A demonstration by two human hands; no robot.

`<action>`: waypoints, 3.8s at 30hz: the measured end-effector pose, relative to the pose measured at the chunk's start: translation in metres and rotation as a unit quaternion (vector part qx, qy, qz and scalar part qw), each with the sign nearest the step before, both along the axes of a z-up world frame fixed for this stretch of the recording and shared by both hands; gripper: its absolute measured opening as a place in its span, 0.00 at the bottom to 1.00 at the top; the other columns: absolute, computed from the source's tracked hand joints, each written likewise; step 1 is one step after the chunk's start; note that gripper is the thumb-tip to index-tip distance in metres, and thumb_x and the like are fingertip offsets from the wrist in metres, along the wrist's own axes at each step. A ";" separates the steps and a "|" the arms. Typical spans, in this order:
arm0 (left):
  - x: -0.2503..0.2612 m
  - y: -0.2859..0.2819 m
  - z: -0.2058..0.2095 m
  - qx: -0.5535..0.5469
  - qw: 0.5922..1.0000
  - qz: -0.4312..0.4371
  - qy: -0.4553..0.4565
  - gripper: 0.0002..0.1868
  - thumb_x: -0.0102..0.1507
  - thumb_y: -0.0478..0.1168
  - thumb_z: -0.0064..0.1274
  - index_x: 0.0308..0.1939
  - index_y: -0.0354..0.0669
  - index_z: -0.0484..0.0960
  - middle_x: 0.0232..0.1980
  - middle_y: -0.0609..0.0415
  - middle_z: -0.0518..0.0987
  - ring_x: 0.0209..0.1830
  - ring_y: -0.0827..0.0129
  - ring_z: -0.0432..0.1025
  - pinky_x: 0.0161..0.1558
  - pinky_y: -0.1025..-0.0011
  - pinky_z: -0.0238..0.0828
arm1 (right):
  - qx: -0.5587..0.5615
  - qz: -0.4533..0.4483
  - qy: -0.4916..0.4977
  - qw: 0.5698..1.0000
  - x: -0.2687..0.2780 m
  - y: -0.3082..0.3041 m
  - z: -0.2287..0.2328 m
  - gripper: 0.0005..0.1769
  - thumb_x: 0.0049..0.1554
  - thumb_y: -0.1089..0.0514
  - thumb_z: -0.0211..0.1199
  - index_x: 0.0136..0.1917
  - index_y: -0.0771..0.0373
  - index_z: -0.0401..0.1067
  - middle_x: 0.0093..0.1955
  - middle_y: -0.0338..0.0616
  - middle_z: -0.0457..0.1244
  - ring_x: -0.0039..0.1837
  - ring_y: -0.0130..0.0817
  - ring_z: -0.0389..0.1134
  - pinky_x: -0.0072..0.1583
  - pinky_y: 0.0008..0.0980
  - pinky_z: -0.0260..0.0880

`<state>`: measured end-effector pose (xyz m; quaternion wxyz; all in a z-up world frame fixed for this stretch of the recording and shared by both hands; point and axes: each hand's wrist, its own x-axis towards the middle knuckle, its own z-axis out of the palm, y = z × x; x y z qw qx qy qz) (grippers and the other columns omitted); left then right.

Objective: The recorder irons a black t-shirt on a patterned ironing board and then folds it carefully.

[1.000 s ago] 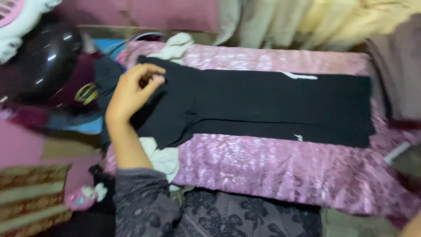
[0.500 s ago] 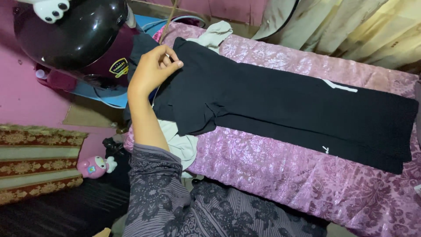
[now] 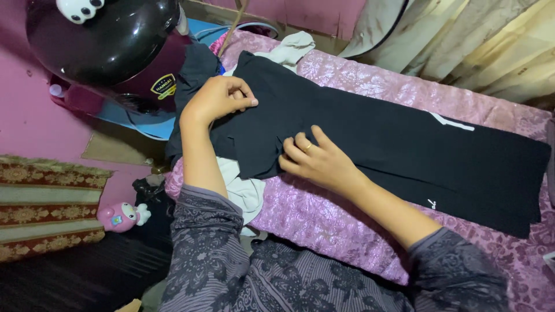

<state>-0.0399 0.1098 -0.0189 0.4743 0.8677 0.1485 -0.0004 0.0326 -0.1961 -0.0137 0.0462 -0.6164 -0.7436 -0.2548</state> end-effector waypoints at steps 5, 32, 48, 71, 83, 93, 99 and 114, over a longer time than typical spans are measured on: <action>-0.002 0.000 -0.001 -0.014 1.000 -0.004 0.015 0.10 0.59 0.40 0.67 0.37 0.37 0.85 0.26 0.58 0.77 0.26 0.79 0.68 0.31 0.76 0.65 | 0.049 -0.027 0.000 0.998 0.001 -0.007 -0.005 0.07 0.56 0.53 0.60 0.47 0.54 0.71 0.58 0.41 0.65 0.62 0.38 0.65 0.69 0.51 0.63; -0.115 -0.091 0.066 0.237 0.963 -0.094 -0.087 0.08 0.49 0.34 0.58 0.28 0.40 0.73 0.35 0.54 0.73 0.41 0.59 0.71 0.48 0.62 0.68 | 0.029 0.078 0.345 0.935 0.023 -0.015 -0.014 0.14 0.44 0.62 0.73 0.40 0.62 0.68 0.52 0.47 0.64 0.56 0.46 0.67 0.56 0.45 0.69; -0.029 -0.037 0.042 0.054 0.970 -0.229 -0.066 0.06 0.57 0.37 0.56 0.36 0.41 0.81 0.42 0.52 0.75 0.43 0.60 0.72 0.44 0.67 0.69 | -0.013 -0.013 0.702 0.712 0.040 -0.006 -0.045 0.13 0.50 0.69 0.65 0.45 0.63 0.63 0.51 0.44 0.67 0.64 0.38 0.73 0.62 0.36 0.73; -0.025 -0.013 -0.011 -0.372 0.925 -0.076 -0.018 0.15 0.68 0.45 0.59 0.49 0.42 0.73 0.52 0.49 0.79 0.55 0.65 0.73 0.59 0.66 0.69 | -0.017 -0.035 0.901 0.432 0.070 0.000 -0.076 0.07 0.60 0.62 0.64 0.52 0.63 0.70 0.47 0.32 0.65 0.48 0.18 0.64 0.52 0.20 0.64; -0.027 -0.052 0.016 0.082 0.986 -0.118 -0.083 0.27 0.56 0.39 0.69 0.58 0.46 0.79 0.46 0.54 0.80 0.46 0.67 0.75 0.50 0.71 0.72 | 0.060 -0.119 0.909 0.394 0.064 0.007 -0.085 0.10 0.65 0.55 0.61 0.54 0.64 0.69 0.35 0.31 0.63 0.37 0.18 0.62 0.42 0.20 0.64; -0.010 -0.020 -0.029 -0.235 0.958 0.157 -0.048 0.12 0.69 0.39 0.54 0.56 0.48 0.72 0.32 0.63 0.68 0.24 0.80 0.57 0.26 0.78 0.49 | 0.076 -0.113 0.874 0.466 0.056 0.006 -0.070 0.15 0.64 0.57 0.62 0.61 0.61 0.65 0.35 0.30 0.61 0.38 0.15 0.59 0.44 0.19 0.63; -0.007 -0.026 -0.024 -0.163 0.974 0.105 -0.118 0.17 0.71 0.37 0.52 0.63 0.46 0.67 0.33 0.63 0.73 0.28 0.86 0.65 0.31 0.82 0.58 | 0.118 -0.151 0.849 0.493 0.054 0.008 -0.079 0.18 0.62 0.60 0.64 0.58 0.60 0.57 0.32 0.33 0.60 0.35 0.17 0.59 0.39 0.20 0.60; -0.019 -0.028 0.002 0.087 0.980 -0.026 -0.175 0.14 0.69 0.31 0.50 0.57 0.42 0.84 0.55 0.50 0.80 0.57 0.60 0.71 0.59 0.68 0.65 | 0.086 -0.080 0.798 0.591 0.051 0.001 -0.086 0.06 0.65 0.67 0.60 0.55 0.64 0.73 0.50 0.33 0.64 0.51 0.17 0.63 0.55 0.19 0.64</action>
